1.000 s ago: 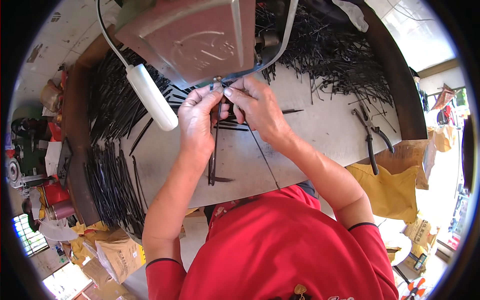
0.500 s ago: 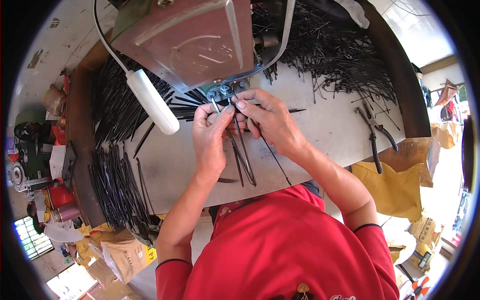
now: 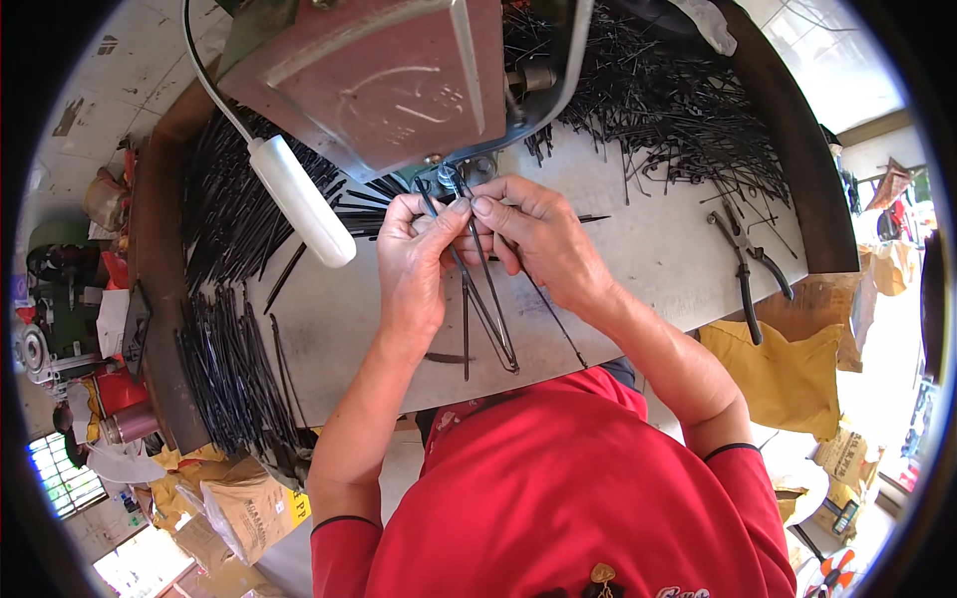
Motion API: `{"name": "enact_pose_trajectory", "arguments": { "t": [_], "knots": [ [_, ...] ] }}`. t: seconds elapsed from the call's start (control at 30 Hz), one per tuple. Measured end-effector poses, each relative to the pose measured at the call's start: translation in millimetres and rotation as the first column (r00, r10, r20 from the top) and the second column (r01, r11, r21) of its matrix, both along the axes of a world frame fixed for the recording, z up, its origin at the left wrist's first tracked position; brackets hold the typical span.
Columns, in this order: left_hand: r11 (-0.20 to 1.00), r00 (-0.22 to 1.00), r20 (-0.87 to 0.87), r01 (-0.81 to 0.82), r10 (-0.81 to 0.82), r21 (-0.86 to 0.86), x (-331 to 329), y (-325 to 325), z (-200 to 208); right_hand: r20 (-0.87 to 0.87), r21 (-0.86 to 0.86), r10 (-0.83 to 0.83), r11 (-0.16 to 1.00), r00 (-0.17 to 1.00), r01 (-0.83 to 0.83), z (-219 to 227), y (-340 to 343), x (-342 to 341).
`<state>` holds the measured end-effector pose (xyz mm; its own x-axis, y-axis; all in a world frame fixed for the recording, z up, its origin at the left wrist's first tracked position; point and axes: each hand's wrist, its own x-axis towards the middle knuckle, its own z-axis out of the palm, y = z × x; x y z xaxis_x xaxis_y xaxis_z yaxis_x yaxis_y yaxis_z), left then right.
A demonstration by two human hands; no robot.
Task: The person repeatedly picks up thin black metal rods from a pile on a workbench and inserts them into a stationary bending machine. They operate a lever to bend the rods and then place the finished pieces onto a separate pile. The process is continuous and repetitive throughout the clip.
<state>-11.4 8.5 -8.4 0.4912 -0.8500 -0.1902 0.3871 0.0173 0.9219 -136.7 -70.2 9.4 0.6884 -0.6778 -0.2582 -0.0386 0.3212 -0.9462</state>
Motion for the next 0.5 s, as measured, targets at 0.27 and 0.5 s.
{"name": "enact_pose_trajectory", "arguments": {
  "t": [0.27,0.5],
  "knots": [
    [0.99,0.992,-0.003,-0.127,0.128,-0.056,0,-10,-2,0.076,0.028,0.068,0.997,0.995,-0.07,-9,-20,11],
    [0.988,0.985,-0.084,-0.154,0.151,-0.026,0,-12,0,0.116,0.148,-0.001,0.989,0.993,-0.017,-14,-11,14]
  ]
}}
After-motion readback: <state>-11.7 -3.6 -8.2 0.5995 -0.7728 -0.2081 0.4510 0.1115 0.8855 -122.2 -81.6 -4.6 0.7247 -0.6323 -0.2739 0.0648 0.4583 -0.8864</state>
